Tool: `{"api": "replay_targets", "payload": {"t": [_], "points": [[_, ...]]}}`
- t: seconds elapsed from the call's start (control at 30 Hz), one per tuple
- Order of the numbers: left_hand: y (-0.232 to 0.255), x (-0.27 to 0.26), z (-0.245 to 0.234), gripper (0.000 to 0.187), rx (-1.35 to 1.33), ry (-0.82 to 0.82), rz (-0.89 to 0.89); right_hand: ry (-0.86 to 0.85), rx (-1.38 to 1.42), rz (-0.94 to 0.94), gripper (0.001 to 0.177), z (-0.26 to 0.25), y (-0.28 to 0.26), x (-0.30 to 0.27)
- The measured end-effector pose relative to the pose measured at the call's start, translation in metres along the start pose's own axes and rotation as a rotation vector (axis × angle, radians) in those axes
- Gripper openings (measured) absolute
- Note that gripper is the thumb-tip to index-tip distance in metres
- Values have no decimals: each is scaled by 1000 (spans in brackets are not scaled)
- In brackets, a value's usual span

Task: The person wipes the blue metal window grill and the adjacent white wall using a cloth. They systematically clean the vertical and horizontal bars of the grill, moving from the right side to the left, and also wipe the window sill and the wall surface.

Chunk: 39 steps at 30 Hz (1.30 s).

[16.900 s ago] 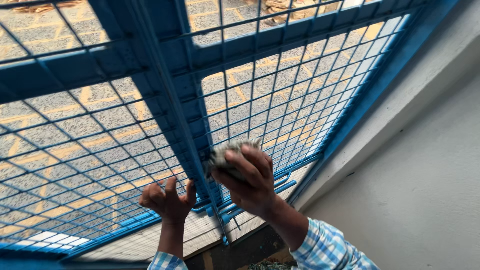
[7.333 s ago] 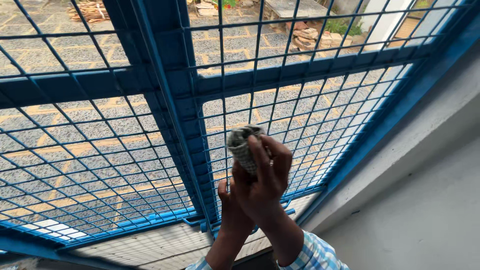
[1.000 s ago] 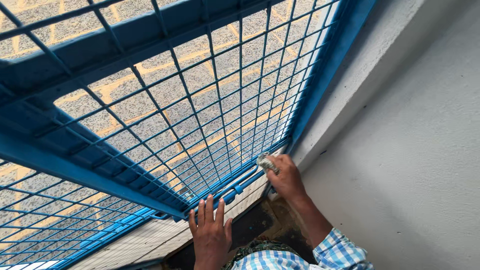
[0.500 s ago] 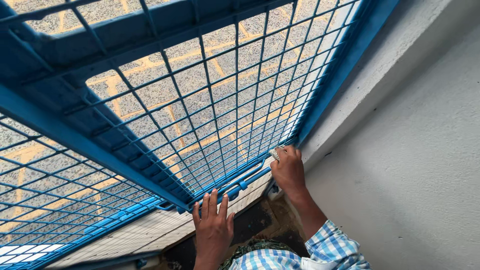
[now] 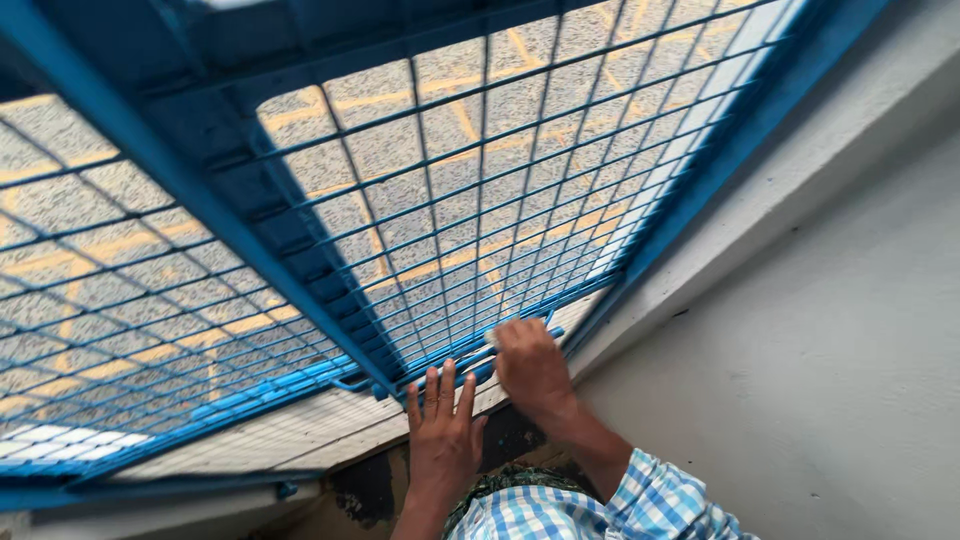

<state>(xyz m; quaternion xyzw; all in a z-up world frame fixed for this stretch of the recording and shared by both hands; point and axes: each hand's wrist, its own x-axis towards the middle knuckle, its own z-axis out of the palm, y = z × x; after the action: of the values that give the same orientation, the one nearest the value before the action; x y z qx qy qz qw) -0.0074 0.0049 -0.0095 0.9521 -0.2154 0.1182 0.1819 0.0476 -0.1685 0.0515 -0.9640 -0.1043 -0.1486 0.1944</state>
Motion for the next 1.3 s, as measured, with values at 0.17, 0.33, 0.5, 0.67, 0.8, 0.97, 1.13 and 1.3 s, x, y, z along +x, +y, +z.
{"api": "replay_targets", "payload": {"t": [0.17, 0.33, 0.5, 0.67, 0.8, 0.97, 1.13, 1.3], "points": [[-7, -9, 3, 60, -36, 50, 44, -16, 102, -235, 35, 16, -46, -7], [-10, -22, -11, 44, -134, 98, 4, -16, 185, -136, 36, -5, -38, -4], [-16, -44, -15, 34, -190, 190, 18, 57, 178, -120, 38, 7, -47, -8], [-20, -64, -7, 27, -303, 287, -128, -124, 268, -276, 41, 29, -73, -5], [-26, -63, -17, 41, -242, 482, -99, -268, 338, -418, 46, 27, -74, 6], [-27, -47, -42, 88, -422, 406, -23, -386, 468, -599, 52, 9, -53, 7], [-27, -26, -46, 98, -518, 209, -18, -376, 499, -607, 52, 4, -33, 2], [-21, -6, -35, 89, -474, 207, -81, -242, 617, -618, 35, 6, -25, 5]]}}
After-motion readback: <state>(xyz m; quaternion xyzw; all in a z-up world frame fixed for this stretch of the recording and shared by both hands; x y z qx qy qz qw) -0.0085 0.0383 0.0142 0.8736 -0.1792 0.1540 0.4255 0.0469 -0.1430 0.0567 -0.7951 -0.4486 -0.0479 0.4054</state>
